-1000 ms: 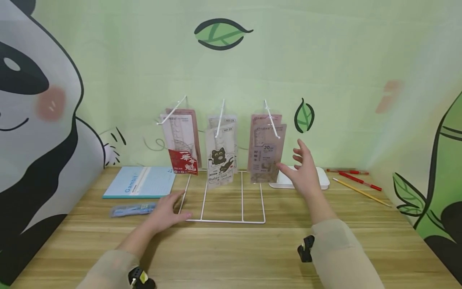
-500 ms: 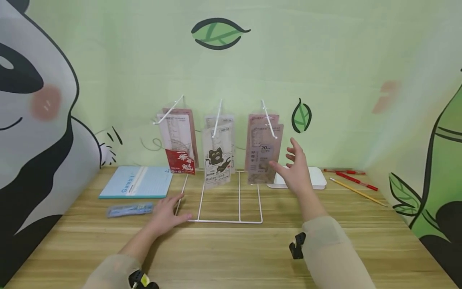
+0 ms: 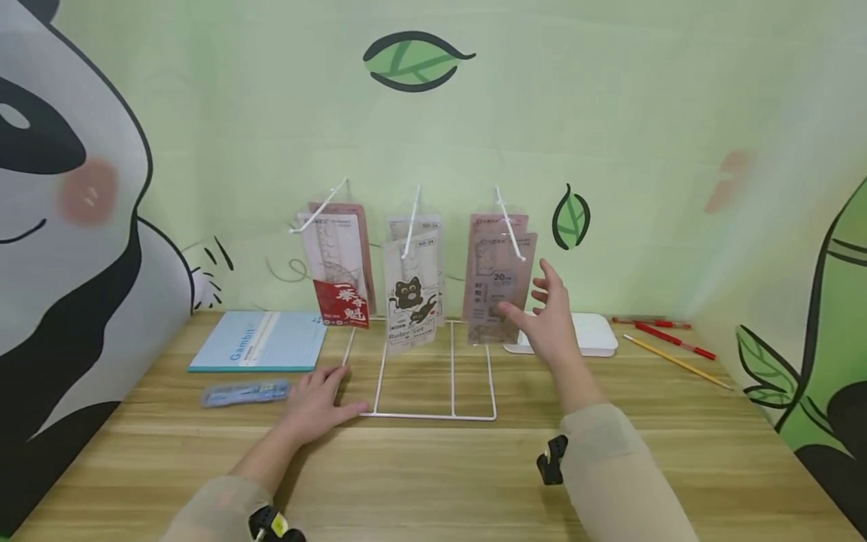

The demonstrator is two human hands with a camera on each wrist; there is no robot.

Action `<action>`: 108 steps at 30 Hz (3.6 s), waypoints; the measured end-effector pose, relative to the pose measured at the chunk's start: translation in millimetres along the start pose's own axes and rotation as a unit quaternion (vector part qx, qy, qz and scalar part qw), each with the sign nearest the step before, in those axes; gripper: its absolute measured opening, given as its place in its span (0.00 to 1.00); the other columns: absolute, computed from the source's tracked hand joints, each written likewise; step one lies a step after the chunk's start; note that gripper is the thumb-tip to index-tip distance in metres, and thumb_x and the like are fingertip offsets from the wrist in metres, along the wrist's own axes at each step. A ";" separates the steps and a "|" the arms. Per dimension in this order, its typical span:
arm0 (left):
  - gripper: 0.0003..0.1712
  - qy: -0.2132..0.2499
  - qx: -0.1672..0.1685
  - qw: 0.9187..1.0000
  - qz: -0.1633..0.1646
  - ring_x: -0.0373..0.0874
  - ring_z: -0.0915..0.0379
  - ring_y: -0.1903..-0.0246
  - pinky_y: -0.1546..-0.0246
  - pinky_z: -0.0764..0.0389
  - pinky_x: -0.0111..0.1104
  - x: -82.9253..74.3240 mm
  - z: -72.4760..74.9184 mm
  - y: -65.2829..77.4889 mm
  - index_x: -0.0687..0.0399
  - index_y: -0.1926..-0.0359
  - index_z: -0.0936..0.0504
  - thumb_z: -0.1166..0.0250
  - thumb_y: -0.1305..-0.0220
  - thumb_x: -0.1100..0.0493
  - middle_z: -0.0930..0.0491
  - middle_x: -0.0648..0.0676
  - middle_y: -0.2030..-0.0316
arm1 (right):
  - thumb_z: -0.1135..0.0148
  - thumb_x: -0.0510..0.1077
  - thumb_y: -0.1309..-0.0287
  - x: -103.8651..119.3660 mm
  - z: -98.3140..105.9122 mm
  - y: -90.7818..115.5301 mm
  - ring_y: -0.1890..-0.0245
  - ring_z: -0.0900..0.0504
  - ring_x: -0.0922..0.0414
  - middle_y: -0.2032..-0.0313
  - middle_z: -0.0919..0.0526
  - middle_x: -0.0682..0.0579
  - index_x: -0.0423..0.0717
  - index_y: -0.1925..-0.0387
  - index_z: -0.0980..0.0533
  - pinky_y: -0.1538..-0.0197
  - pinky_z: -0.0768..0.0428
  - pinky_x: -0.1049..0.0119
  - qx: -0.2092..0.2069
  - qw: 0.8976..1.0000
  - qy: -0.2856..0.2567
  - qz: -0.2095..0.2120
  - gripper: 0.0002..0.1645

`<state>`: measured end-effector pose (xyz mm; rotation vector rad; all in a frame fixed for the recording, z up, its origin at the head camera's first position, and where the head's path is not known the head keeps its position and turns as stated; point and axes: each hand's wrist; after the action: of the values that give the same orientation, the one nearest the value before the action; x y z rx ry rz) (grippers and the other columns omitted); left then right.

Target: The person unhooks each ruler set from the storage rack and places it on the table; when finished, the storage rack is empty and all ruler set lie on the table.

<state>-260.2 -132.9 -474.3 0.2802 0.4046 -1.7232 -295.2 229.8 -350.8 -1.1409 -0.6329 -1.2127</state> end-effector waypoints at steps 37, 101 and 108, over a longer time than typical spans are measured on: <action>0.54 0.022 -0.021 1.000 0.006 0.57 0.42 0.42 0.42 0.39 0.52 0.3 -0.5 2.8 0.61 0.36 0.32 0.37 0.54 0.26 0.35 0.60 0.40 | 0.41 0.44 0.38 -0.1 -8.7 2.6 0.51 0.25 0.47 0.51 0.27 0.40 0.64 0.29 0.51 0.47 0.28 0.54 -0.035 0.998 -0.006 -0.043 0.42; 0.51 0.026 -0.029 0.999 0.003 0.58 0.41 0.42 0.43 0.38 0.51 1.4 0.1 3.0 0.60 0.37 0.30 0.34 0.53 0.30 0.33 0.60 0.40 | 0.52 0.46 0.31 29.1 42.5 51.6 0.65 0.27 0.67 0.56 0.25 0.45 0.56 0.31 0.41 0.67 0.25 0.77 -0.041 0.990 0.122 0.064 0.29; 0.51 0.026 -0.029 0.999 0.001 0.57 0.41 0.42 0.42 0.38 0.51 0.7 0.5 3.2 0.61 0.37 0.30 0.34 0.53 0.30 0.33 0.60 0.40 | 0.51 0.46 0.31 33.2 48.5 54.9 0.68 0.27 0.63 0.59 0.26 0.47 0.55 0.31 0.40 0.70 0.25 0.75 -0.039 0.989 0.130 0.066 0.28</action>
<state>-257.2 -134.3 -474.5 0.2841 0.4911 -1.7019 -225.3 258.3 -323.0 -1.0496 -0.3111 -1.2542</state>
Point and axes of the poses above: each hand's wrist, its own y-axis away from the middle knuckle, its own z-axis out of the back of the hand, x = y × z
